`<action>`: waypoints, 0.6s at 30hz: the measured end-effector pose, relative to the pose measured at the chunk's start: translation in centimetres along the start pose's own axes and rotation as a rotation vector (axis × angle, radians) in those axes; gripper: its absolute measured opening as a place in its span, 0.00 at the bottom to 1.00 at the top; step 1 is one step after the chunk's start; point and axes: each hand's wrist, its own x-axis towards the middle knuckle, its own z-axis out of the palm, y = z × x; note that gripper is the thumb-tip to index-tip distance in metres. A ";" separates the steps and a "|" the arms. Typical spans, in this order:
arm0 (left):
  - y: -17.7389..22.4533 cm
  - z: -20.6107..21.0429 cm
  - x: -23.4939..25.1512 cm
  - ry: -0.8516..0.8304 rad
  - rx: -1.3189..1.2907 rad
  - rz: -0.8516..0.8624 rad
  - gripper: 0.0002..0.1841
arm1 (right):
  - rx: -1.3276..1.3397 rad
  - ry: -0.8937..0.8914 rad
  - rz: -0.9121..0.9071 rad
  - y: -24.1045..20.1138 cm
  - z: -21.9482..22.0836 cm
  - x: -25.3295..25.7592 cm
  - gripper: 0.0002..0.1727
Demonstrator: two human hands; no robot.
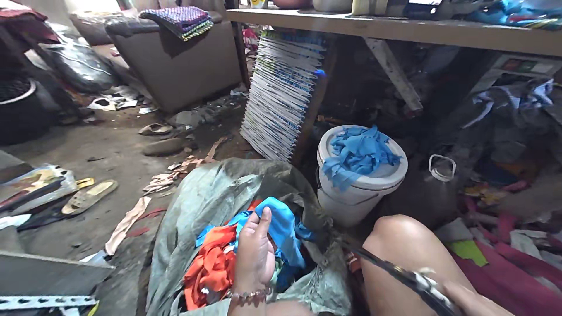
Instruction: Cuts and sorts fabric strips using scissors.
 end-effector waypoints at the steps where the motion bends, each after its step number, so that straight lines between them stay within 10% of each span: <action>1: 0.2 0.0 -0.2 -0.032 -0.012 -0.002 0.10 | 0.012 0.023 -0.056 -0.3 0.4 1.5 0.48; 18: 0.3 -0.9 -0.6 0.007 0.146 0.061 0.12 | 0.039 -0.127 -0.009 -3.2 3.3 11.4 0.46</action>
